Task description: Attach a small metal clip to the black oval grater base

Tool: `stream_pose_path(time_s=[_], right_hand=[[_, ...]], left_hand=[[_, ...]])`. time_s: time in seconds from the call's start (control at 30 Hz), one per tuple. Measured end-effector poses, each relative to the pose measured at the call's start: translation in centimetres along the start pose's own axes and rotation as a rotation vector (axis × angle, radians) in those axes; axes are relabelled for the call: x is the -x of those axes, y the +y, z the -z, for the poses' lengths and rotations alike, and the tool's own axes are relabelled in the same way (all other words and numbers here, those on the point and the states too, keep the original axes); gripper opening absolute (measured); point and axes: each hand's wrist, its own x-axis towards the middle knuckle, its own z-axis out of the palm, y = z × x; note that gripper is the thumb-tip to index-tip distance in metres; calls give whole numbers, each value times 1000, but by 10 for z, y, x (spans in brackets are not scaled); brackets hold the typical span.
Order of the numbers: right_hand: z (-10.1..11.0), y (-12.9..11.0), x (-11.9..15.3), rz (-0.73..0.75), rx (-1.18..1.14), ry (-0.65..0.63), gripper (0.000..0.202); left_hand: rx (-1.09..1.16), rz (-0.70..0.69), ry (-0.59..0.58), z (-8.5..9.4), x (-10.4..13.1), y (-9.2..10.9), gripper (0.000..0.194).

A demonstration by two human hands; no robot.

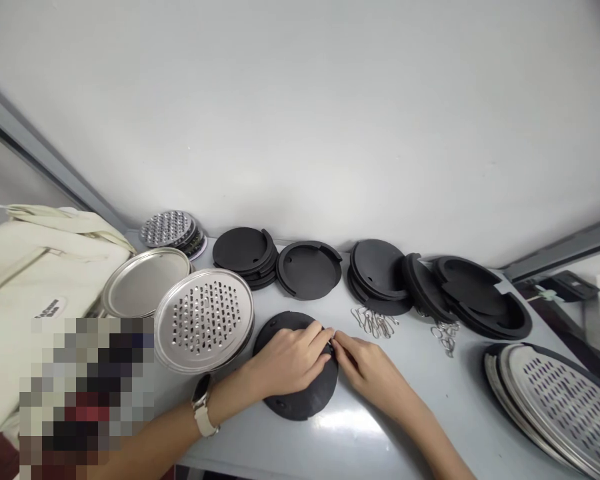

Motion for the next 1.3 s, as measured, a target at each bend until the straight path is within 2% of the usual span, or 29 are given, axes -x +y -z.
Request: stream_pose_path(time_s=[0.23,0.97,1.3], right_hand=[[9,-3,3,11,-8,-16,27],[6,-1,3,10,-8,-25,23],[5,0,3,9,-13,-23,20]], left_hand=[[-8,2,-36,4,-1,0,32],[-21,-10,-57,5,-1,0,31],[-1,-27,-37,2,1,-2,38]])
